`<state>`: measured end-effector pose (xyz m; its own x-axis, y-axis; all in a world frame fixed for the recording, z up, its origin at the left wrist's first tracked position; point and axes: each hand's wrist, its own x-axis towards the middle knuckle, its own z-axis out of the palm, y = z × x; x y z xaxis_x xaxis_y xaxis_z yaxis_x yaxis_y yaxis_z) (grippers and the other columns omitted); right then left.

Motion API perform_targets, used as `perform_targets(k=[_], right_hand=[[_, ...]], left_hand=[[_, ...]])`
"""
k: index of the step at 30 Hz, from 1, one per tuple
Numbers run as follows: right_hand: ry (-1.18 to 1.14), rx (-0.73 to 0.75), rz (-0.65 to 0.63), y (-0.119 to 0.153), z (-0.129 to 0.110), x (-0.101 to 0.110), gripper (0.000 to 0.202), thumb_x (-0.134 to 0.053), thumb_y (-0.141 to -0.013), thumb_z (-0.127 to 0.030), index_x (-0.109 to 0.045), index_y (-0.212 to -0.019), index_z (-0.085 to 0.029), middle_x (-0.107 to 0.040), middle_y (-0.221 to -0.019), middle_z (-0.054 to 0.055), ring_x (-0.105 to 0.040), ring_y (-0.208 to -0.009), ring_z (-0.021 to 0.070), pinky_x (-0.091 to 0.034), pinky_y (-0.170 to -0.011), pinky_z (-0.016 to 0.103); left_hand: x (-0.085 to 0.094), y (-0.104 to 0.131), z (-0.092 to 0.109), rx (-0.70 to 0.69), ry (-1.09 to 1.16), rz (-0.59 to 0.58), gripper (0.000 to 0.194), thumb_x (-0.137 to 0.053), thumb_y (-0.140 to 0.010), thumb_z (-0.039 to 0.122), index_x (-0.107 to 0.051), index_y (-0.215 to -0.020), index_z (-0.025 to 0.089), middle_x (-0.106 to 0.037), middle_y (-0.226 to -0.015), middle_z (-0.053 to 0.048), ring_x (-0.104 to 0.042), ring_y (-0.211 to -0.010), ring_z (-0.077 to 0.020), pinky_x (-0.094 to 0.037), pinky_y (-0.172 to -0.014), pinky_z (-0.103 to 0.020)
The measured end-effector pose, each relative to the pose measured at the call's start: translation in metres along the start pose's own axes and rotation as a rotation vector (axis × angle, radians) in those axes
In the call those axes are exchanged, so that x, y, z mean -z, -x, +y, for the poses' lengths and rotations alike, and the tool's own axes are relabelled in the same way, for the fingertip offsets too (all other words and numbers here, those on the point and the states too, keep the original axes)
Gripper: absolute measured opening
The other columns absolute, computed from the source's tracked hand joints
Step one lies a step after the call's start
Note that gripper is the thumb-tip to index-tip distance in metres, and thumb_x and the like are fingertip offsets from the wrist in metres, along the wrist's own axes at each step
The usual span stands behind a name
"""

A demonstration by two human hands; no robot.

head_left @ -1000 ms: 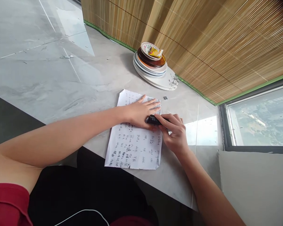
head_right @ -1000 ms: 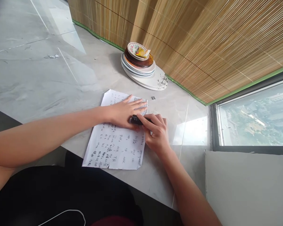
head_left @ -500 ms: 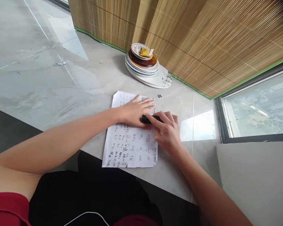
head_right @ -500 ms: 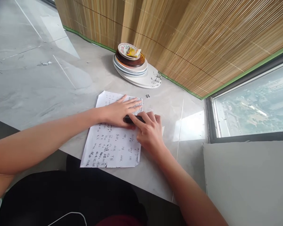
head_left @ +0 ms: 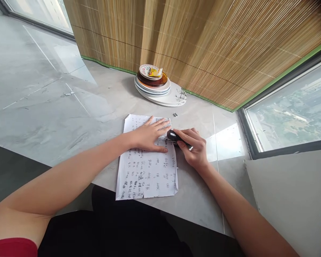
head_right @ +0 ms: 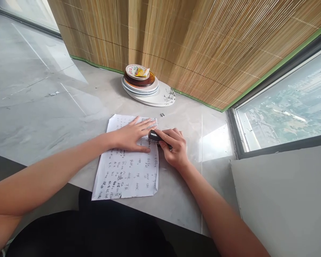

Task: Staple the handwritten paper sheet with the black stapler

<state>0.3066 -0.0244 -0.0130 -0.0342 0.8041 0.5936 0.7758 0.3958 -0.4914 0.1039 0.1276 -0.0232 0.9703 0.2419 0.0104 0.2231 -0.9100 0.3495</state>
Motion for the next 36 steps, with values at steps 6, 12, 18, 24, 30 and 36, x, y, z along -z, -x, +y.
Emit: perform_targets(k=[6,12,18,24,30,36], right_hand=[[0.033,-0.004,0.010,0.000,-0.001,-0.005,0.044,-0.062,-0.098,-0.028,-0.072,-0.141,-0.027,-0.076,-0.101,0.006,-0.065,-0.086,0.0238,-0.054,-0.081,0.044],[0.151,0.003,0.043,0.002,0.002,-0.013,0.032,-0.068,-0.098,-0.027,-0.074,-0.130,-0.029,-0.076,-0.094,0.004,-0.069,-0.082,0.0212,-0.052,-0.079,0.040],[0.255,0.009,0.065,0.004,0.009,-0.003,0.028,-0.066,-0.099,-0.027,-0.075,-0.126,-0.026,-0.076,-0.091,0.003,-0.069,-0.079,0.0206,-0.049,-0.084,0.041],[0.406,-0.059,0.159,0.003,0.025,0.010,0.026,-0.065,-0.098,-0.028,-0.075,-0.122,-0.027,-0.075,-0.090,0.004,-0.068,-0.081,0.0231,-0.045,-0.088,0.044],[0.482,-0.167,0.317,0.002,0.016,0.001,0.027,-0.063,-0.099,-0.030,-0.074,-0.123,-0.029,-0.074,-0.089,0.005,-0.068,-0.085,0.0271,-0.045,-0.086,0.045],[0.392,-0.149,0.280,0.000,0.008,-0.006,0.021,-0.064,-0.099,-0.028,-0.074,-0.117,-0.027,-0.075,-0.090,0.004,-0.068,-0.083,0.0244,-0.045,-0.084,0.042]], left_hand=[[0.001,0.001,-0.001,-0.006,-0.003,-0.008,0.099,-0.050,-0.097,0.080,-0.025,-0.174,0.024,-0.012,-0.182,-0.013,-0.007,-0.170,-0.0336,0.004,-0.135,-0.058],[0.006,0.001,0.002,0.014,-0.008,-0.048,0.098,-0.046,-0.099,0.080,-0.022,-0.175,0.023,-0.009,-0.183,-0.012,-0.005,-0.170,-0.0345,0.004,-0.135,-0.059],[0.009,0.001,0.002,0.036,-0.012,-0.080,0.091,-0.041,-0.103,0.075,-0.019,-0.176,0.025,-0.006,-0.183,-0.010,-0.003,-0.170,-0.0323,0.005,-0.135,-0.058],[0.007,0.002,-0.002,0.011,0.017,-0.042,0.081,-0.047,-0.105,0.065,-0.022,-0.175,0.031,-0.012,-0.183,-0.008,-0.007,-0.170,-0.0314,0.003,-0.136,-0.057],[0.004,0.002,-0.006,-0.002,0.025,-0.008,0.072,-0.047,-0.108,0.053,-0.028,-0.173,0.031,-0.016,-0.182,-0.008,-0.011,-0.170,-0.0314,-0.002,-0.136,-0.057],[0.004,0.001,-0.009,0.012,0.088,0.010,0.059,-0.041,-0.111,0.040,-0.035,-0.169,0.031,-0.021,-0.182,-0.005,-0.014,-0.170,-0.0261,-0.003,-0.136,-0.056]])
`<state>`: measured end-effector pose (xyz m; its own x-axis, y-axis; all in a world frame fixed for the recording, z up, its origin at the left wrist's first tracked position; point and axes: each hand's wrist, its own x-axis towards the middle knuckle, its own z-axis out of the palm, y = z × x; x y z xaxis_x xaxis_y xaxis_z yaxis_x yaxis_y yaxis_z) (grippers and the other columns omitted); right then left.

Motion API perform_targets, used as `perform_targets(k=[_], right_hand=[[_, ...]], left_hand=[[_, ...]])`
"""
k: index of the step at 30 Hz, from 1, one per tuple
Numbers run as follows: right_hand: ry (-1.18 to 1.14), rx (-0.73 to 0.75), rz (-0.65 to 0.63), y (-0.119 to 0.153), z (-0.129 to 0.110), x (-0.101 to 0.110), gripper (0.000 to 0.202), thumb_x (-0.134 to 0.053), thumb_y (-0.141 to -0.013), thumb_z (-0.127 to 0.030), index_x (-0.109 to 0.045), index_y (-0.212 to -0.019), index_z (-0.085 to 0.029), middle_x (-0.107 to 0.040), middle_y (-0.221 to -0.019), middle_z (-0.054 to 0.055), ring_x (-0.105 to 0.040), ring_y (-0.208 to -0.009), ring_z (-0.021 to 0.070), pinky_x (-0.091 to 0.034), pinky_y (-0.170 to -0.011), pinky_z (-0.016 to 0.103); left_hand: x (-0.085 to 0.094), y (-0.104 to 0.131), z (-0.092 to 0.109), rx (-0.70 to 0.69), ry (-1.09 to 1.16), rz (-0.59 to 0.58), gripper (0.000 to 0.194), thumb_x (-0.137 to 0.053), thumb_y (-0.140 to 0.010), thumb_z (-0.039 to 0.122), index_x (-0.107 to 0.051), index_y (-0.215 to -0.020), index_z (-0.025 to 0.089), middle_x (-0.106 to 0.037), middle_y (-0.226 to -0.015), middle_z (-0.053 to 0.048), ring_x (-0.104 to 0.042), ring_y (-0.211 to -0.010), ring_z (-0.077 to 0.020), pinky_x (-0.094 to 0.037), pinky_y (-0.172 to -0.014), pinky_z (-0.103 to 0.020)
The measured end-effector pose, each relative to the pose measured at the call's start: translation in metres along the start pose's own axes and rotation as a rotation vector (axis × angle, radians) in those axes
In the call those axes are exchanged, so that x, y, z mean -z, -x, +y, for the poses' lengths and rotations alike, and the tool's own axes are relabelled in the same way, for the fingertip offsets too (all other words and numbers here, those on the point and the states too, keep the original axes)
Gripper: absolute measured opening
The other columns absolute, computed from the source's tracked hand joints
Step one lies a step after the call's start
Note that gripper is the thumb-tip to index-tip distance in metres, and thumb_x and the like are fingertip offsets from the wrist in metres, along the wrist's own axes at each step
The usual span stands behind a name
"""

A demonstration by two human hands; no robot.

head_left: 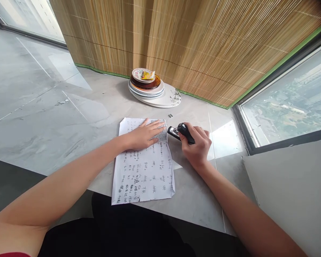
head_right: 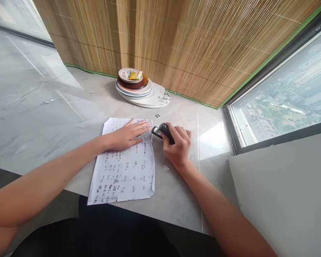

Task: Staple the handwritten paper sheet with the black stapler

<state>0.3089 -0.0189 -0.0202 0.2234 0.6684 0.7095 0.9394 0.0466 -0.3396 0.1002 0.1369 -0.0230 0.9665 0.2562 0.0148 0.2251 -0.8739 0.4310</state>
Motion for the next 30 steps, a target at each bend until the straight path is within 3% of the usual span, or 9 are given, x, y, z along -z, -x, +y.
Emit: perform_targets(k=[3,5,8,10,13,20,30], right_hand=[[-0.019,-0.037,0.012,-0.0013,0.0023,-0.0003,0.020,-0.066,-0.098,-0.029,-0.075,-0.116,-0.027,-0.074,-0.089,0.004,-0.068,-0.083,0.0244,-0.045,-0.083,0.042],[-0.021,-0.061,0.001,-0.0023,0.0035,-0.0005,0.020,-0.066,-0.098,-0.029,-0.075,-0.115,-0.026,-0.075,-0.089,0.004,-0.068,-0.083,0.0244,-0.044,-0.082,0.042],[-0.019,-0.084,-0.018,-0.0033,0.0031,-0.0005,0.020,-0.064,-0.097,-0.029,-0.075,-0.114,-0.026,-0.076,-0.090,0.004,-0.068,-0.084,0.0249,-0.045,-0.081,0.041],[-0.017,-0.090,-0.024,-0.0035,0.0024,-0.0005,0.020,-0.064,-0.097,-0.029,-0.075,-0.113,-0.027,-0.076,-0.089,0.004,-0.068,-0.083,0.0250,-0.045,-0.081,0.041],[-0.021,-0.085,-0.021,-0.0034,0.0019,-0.0004,0.020,-0.065,-0.096,-0.030,-0.076,-0.113,-0.027,-0.075,-0.087,0.004,-0.068,-0.081,0.0246,-0.045,-0.080,0.041],[-0.022,-0.093,-0.050,-0.0041,0.0006,0.0007,0.019,-0.064,-0.096,-0.029,-0.076,-0.111,-0.027,-0.073,-0.086,0.004,-0.067,-0.082,0.0243,-0.046,-0.082,0.041],[-0.043,-0.108,-0.054,-0.0043,-0.0007,0.0008,0.019,-0.064,-0.096,-0.027,-0.076,-0.111,-0.027,-0.073,-0.086,0.004,-0.066,-0.082,0.0238,-0.044,-0.082,0.041]], left_hand=[[0.0021,-0.0009,0.0005,0.001,0.027,0.028,0.053,-0.042,-0.110,0.032,-0.046,-0.163,0.030,-0.029,-0.180,-0.006,-0.022,-0.168,-0.0260,-0.006,-0.135,-0.059],[0.0039,-0.0015,0.0008,-0.017,0.033,0.081,0.046,-0.047,-0.108,0.029,-0.059,-0.153,0.030,-0.043,-0.173,-0.006,-0.034,-0.163,-0.0267,-0.012,-0.134,-0.059],[0.0063,-0.0021,0.0000,-0.072,0.046,0.177,0.032,-0.056,-0.104,0.030,-0.076,-0.130,0.030,-0.069,-0.149,-0.005,-0.058,-0.143,-0.0262,-0.027,-0.128,-0.055],[0.0071,-0.0020,-0.0011,-0.102,0.055,0.215,0.026,-0.060,-0.102,0.029,-0.080,-0.118,0.029,-0.076,-0.134,-0.004,-0.067,-0.128,-0.0251,-0.034,-0.123,-0.052],[0.0068,-0.0017,-0.0022,-0.132,0.052,0.225,0.025,-0.060,-0.101,0.026,-0.081,-0.114,0.028,-0.079,-0.125,-0.004,-0.070,-0.118,-0.0241,-0.035,-0.119,-0.051],[0.0036,-0.0021,-0.0021,-0.154,0.035,0.206,0.037,-0.057,-0.100,0.022,-0.078,-0.128,0.034,-0.075,-0.132,-0.005,-0.066,-0.123,-0.0263,-0.039,-0.113,-0.049],[0.0077,-0.0040,-0.0023,-0.136,0.198,0.262,0.024,-0.058,-0.099,0.022,-0.080,-0.107,0.027,-0.078,-0.115,-0.004,-0.069,-0.111,-0.0238,-0.046,-0.108,-0.047]])
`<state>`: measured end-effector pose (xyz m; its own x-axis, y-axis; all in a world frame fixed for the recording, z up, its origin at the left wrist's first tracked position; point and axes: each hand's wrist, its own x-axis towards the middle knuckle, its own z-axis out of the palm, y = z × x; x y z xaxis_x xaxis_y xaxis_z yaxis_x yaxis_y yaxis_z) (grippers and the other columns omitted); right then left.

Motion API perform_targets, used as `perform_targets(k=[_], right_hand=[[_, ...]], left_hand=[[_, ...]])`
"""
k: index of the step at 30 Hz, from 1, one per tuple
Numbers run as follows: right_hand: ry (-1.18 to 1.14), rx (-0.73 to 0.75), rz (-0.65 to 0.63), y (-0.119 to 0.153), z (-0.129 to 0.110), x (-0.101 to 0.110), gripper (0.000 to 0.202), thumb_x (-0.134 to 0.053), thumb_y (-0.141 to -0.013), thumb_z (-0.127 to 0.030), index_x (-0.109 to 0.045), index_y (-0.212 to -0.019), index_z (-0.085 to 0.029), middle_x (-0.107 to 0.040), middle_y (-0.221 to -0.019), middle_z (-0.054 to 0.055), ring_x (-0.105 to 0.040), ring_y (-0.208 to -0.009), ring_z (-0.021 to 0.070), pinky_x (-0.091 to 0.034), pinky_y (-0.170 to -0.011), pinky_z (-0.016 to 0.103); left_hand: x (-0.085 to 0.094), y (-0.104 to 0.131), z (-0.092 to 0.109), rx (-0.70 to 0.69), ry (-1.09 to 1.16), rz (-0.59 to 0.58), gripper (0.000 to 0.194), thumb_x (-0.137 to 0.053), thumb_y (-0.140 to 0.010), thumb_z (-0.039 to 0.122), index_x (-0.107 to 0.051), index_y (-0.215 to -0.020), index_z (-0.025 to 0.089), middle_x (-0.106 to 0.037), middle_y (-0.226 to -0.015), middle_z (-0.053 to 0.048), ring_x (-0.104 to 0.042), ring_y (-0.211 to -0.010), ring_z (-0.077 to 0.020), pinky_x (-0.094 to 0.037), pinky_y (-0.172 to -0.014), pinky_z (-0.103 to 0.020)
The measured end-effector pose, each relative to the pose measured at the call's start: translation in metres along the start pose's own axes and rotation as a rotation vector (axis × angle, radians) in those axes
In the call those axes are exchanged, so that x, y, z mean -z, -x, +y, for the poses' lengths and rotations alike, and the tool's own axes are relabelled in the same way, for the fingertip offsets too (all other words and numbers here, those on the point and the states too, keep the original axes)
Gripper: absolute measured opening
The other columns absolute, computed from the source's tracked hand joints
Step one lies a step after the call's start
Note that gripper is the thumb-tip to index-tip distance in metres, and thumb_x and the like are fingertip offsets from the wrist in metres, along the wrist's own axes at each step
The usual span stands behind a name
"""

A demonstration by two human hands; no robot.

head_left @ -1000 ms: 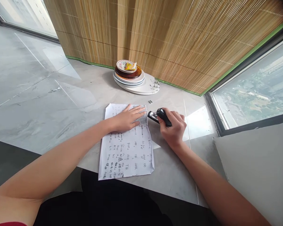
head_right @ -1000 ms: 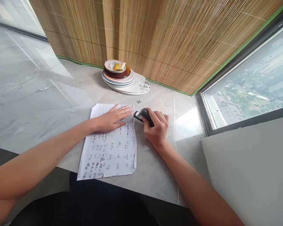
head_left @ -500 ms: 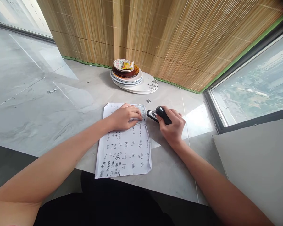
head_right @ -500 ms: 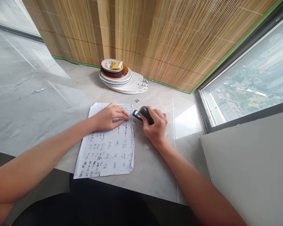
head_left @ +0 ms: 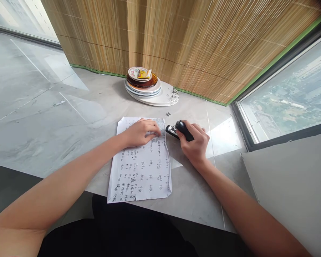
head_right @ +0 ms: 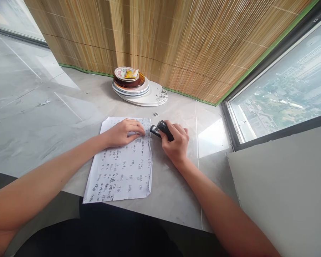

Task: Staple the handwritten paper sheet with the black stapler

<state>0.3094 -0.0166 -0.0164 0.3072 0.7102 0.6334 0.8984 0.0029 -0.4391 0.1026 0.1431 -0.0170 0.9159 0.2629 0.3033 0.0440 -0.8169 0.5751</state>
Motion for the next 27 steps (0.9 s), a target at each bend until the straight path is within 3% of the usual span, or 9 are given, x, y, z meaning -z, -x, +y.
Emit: perform_targets(k=[5,11,13,16,20,27], right_hand=[[-0.016,0.018,-0.002,0.001,0.003,-0.002,0.020,-0.065,-0.095,-0.026,-0.076,-0.111,-0.028,-0.074,-0.088,0.003,-0.066,-0.082,0.0236,-0.045,-0.083,0.042],[0.007,0.146,0.020,0.005,0.001,-0.001,0.023,-0.065,-0.098,-0.026,-0.075,-0.119,-0.028,-0.075,-0.090,0.005,-0.067,-0.082,0.0244,-0.046,-0.079,0.042],[0.006,0.232,0.016,0.010,-0.007,0.001,0.031,-0.066,-0.099,-0.026,-0.072,-0.129,-0.028,-0.076,-0.095,0.006,-0.067,-0.082,0.0246,-0.046,-0.079,0.043],[-0.044,0.357,-0.098,0.020,-0.024,0.003,0.047,-0.067,-0.101,-0.027,-0.062,-0.147,-0.031,-0.077,-0.104,0.006,-0.068,-0.086,0.0251,-0.048,-0.079,0.043],[-0.120,0.558,-0.289,0.029,-0.048,0.006,0.055,-0.065,-0.105,-0.028,-0.049,-0.158,-0.027,-0.077,-0.108,0.007,-0.066,-0.085,0.0231,-0.048,-0.074,0.040],[-0.216,0.685,-0.459,0.038,-0.076,0.002,0.043,-0.060,-0.110,-0.033,-0.054,-0.149,-0.016,-0.076,-0.105,0.008,-0.066,-0.086,0.0208,-0.049,-0.073,0.038]], left_hand=[[0.010,-0.003,0.001,0.149,0.138,0.270,0.018,-0.059,-0.094,0.025,-0.076,-0.096,0.021,-0.075,-0.101,-0.007,-0.066,-0.098,-0.0225,-0.052,-0.094,-0.041],[0.025,-0.001,-0.011,0.255,0.671,0.362,0.013,-0.054,-0.082,0.025,-0.056,-0.069,0.021,-0.052,-0.071,-0.002,-0.046,-0.064,-0.0155,-0.039,-0.063,-0.034],[0.030,0.000,-0.016,0.279,0.835,0.364,0.017,-0.053,-0.074,0.024,-0.044,-0.060,0.022,-0.038,-0.062,0.000,-0.034,-0.055,-0.0136,-0.029,-0.056,-0.033],[0.035,0.002,-0.021,0.302,0.980,0.334,0.022,-0.053,-0.065,0.025,-0.034,-0.054,0.023,-0.022,-0.057,0.003,-0.019,-0.050,-0.0115,-0.018,-0.054,-0.033],[0.039,0.004,-0.022,0.314,1.043,0.311,0.025,-0.055,-0.060,0.028,-0.033,-0.050,0.023,-0.019,-0.056,0.004,-0.014,-0.049,-0.0102,-0.015,-0.052,-0.031],[0.037,0.005,-0.019,0.265,1.088,0.219,0.021,-0.058,-0.061,0.024,-0.042,-0.049,0.021,-0.019,-0.052,0.006,-0.015,-0.048,-0.0077,-0.013,-0.052,-0.028]])
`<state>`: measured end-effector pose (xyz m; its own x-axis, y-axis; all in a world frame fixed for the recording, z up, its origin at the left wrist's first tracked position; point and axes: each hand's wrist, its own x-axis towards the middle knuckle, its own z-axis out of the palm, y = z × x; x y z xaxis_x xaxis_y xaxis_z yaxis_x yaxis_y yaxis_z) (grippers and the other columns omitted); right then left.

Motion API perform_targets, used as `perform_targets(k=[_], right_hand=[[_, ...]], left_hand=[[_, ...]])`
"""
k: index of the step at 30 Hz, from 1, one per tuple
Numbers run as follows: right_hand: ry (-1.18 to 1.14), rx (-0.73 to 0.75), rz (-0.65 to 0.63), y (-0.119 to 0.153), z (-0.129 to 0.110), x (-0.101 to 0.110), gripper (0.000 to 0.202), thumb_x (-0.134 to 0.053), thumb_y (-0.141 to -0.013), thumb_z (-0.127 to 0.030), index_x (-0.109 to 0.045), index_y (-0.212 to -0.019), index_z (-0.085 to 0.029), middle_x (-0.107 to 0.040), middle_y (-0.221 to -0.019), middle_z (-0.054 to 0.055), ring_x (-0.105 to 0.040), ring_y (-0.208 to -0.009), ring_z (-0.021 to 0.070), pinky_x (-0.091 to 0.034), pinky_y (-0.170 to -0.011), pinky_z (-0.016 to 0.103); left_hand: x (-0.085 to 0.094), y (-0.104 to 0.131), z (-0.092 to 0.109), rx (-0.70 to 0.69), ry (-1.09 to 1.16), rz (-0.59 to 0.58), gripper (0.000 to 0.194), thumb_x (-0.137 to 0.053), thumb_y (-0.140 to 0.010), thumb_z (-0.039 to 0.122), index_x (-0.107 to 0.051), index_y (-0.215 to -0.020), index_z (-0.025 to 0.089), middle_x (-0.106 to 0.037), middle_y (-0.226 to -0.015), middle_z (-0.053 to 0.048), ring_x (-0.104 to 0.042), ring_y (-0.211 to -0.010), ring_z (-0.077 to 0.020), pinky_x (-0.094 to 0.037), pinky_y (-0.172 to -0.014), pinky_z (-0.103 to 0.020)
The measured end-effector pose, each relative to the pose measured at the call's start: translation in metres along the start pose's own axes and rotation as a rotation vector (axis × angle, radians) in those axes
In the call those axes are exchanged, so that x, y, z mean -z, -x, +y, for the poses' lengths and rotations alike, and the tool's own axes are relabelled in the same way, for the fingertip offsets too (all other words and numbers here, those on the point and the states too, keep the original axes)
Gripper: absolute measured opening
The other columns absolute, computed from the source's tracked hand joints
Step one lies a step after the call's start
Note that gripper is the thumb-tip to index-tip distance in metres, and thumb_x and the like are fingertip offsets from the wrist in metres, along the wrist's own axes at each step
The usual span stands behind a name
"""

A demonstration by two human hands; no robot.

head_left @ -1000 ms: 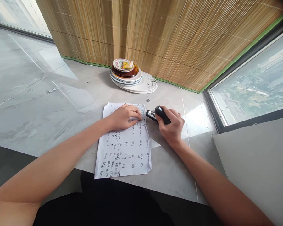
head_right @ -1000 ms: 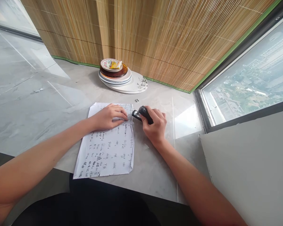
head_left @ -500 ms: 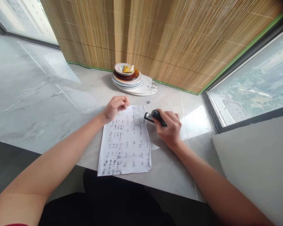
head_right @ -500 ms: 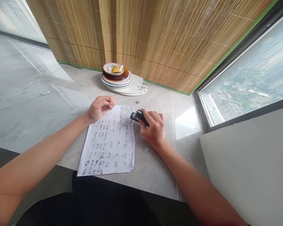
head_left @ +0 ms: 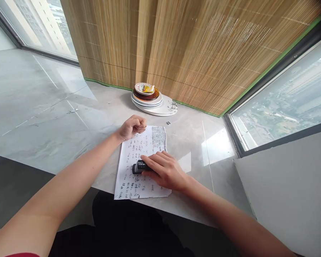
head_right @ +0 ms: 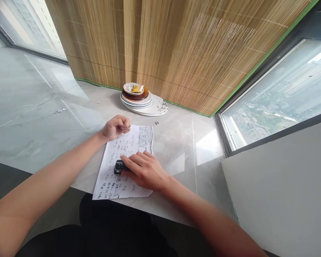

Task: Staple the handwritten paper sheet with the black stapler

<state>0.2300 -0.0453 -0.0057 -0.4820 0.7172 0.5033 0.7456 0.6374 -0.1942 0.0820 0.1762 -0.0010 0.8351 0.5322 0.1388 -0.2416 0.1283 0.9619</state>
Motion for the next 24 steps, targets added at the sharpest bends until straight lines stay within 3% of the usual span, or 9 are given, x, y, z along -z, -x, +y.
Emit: perform_targets(k=[3,6,8,10,12,14,18,20,24], right_hand=[[-0.032,0.017,-0.046,-0.002,-0.001,-0.004,0.043,-0.059,-0.111,-0.037,-0.056,-0.149,-0.016,-0.077,-0.108,0.009,-0.067,-0.087,0.0203,-0.049,-0.074,0.038],[-0.156,-0.027,0.052,-0.003,0.009,-0.001,0.048,-0.062,-0.108,-0.048,-0.060,-0.147,-0.021,-0.078,-0.110,0.008,-0.068,-0.092,0.0226,-0.051,-0.079,0.040],[-0.225,-0.160,0.189,-0.002,0.023,0.004,0.038,-0.061,-0.108,-0.046,-0.068,-0.138,-0.024,-0.078,-0.107,0.007,-0.069,-0.093,0.0235,-0.053,-0.083,0.042],[-0.215,-0.368,0.290,0.001,0.044,0.008,0.021,-0.060,-0.107,-0.035,-0.077,-0.115,-0.025,-0.077,-0.097,0.006,-0.068,-0.088,0.0231,-0.053,-0.082,0.042],[-0.156,-0.578,0.291,0.003,0.069,0.011,0.020,-0.062,-0.102,-0.028,-0.078,-0.091,-0.024,-0.075,-0.087,0.004,-0.066,-0.080,0.0223,-0.052,-0.076,0.040],[-0.105,-0.692,0.253,0.002,0.094,0.009,0.020,-0.063,-0.098,-0.025,-0.076,-0.083,-0.023,-0.073,-0.083,0.004,-0.064,-0.077,0.0221,-0.050,-0.072,0.039],[-0.049,-0.526,0.357,-0.011,0.122,0.000,0.023,-0.058,-0.101,-0.026,-0.074,-0.084,-0.023,-0.071,-0.086,0.006,-0.064,-0.084,0.0245,-0.052,-0.081,0.042],[-0.101,-0.422,0.386,-0.018,0.119,-0.004,0.024,-0.057,-0.104,-0.028,-0.073,-0.088,-0.024,-0.072,-0.090,0.007,-0.066,-0.088,0.0251,-0.053,-0.086,0.044],[-0.263,-0.220,0.293,-0.024,0.104,-0.010,0.021,-0.057,-0.108,-0.030,-0.074,-0.098,-0.024,-0.074,-0.099,0.007,-0.068,-0.093,0.0237,-0.054,-0.089,0.043]], left_hand=[[-0.002,0.001,-0.001,-0.005,-0.029,0.007,0.018,-0.059,-0.063,0.022,-0.045,-0.052,0.019,-0.023,-0.052,0.006,-0.018,-0.048,-0.0070,-0.014,-0.052,-0.028],[-0.003,0.001,-0.003,0.013,-0.060,0.003,0.017,-0.060,-0.066,0.021,-0.047,-0.054,0.018,-0.028,-0.051,0.005,-0.022,-0.048,-0.0067,-0.014,-0.053,-0.027],[-0.003,0.000,-0.004,0.023,-0.066,0.019,0.017,-0.060,-0.066,0.021,-0.048,-0.054,0.018,-0.030,-0.051,0.005,-0.025,-0.047,-0.0067,-0.014,-0.052,-0.027],[-0.001,-0.001,-0.004,0.018,-0.065,0.068,0.016,-0.061,-0.065,0.021,-0.049,-0.054,0.017,-0.031,-0.051,0.005,-0.026,-0.047,-0.0065,-0.013,-0.052,-0.026],[0.001,-0.002,-0.004,0.003,-0.051,0.127,0.016,-0.061,-0.063,0.021,-0.049,-0.054,0.017,-0.030,-0.052,0.005,-0.025,-0.046,-0.0059,-0.012,-0.051,-0.025],[0.003,-0.002,-0.004,-0.009,-0.028,0.169,0.015,-0.060,-0.062,0.021,-0.048,-0.054,0.017,-0.029,-0.053,0.006,-0.023,-0.046,-0.0054,-0.012,-0.051,-0.024],[0.004,-0.002,-0.005,-0.009,-0.023,0.174,0.015,-0.061,-0.062,0.021,-0.049,-0.055,0.017,-0.028,-0.053,0.006,-0.022,-0.046,-0.0054,-0.012,-0.051,-0.024],[0.004,-0.002,-0.005,-0.013,-0.032,0.169,0.015,-0.061,-0.063,0.021,-0.049,-0.055,0.017,-0.028,-0.052,0.006,-0.022,-0.046,-0.0057,-0.013,-0.051,-0.024],[0.004,-0.003,-0.003,-0.012,-0.033,0.174,0.013,-0.061,-0.063,0.020,-0.050,-0.055,0.017,-0.028,-0.051,0.006,-0.023,-0.046,-0.0059,-0.014,-0.051,-0.024]])
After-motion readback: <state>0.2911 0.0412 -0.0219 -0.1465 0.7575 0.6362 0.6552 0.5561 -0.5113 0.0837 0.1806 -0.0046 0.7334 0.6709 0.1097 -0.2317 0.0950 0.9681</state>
